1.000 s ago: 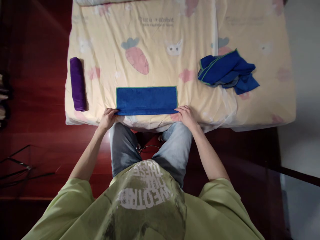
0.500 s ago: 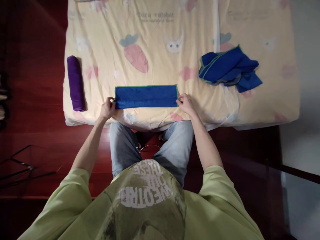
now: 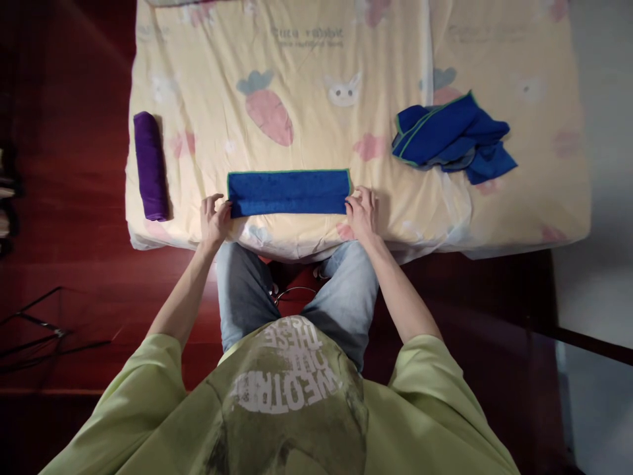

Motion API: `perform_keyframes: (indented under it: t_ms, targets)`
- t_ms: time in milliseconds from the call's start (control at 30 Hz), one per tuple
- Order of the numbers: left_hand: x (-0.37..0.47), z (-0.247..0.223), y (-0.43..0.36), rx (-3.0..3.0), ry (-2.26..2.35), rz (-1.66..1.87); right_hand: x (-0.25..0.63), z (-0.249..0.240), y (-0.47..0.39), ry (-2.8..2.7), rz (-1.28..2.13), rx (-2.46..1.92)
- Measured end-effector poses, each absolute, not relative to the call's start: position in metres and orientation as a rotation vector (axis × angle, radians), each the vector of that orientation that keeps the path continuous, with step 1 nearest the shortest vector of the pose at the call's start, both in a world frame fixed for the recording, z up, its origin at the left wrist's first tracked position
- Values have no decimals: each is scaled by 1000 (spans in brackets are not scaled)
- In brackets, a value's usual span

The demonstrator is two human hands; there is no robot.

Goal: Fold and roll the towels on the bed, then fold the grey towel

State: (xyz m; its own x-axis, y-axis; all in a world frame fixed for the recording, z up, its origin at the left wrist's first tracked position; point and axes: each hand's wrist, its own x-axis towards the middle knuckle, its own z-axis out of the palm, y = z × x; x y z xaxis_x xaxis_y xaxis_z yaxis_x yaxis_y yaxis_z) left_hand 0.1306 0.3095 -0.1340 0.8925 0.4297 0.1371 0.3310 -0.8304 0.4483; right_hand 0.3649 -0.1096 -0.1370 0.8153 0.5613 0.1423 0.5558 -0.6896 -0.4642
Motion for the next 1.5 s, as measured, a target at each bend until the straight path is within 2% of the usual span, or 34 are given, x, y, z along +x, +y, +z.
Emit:
perform_keyframes:
  t_ms: [133, 233, 500, 633, 833, 1167, 1333, 1500]
  targets:
    - [126, -132, 314, 2619, 185, 151, 355, -131, -117, -1086, 95, -2440]
    - [127, -133, 314, 2610, 97, 109, 352, -129, -119, -1167, 160, -2429]
    - [140, -113, 310, 2683, 281, 76, 366, -135, -110, -1088, 97, -2488]
    - [111, -103, 311, 2713, 197, 46, 349, -124, -128, -1192, 148, -2426]
    - [73, -118, 295, 2653, 251, 68, 321, -115, -150, -1236, 288, -2348]
    - [112, -110, 309, 2426, 562, 166, 362, -133, -132, -808, 390, -2323]
    - [130, -116, 317, 2301, 729, 204, 382, -141, -126, -602, 527, -2345]
    - [141, -127, 327, 2276, 777, 176, 388, -144, -119, -572, 513, -2382]
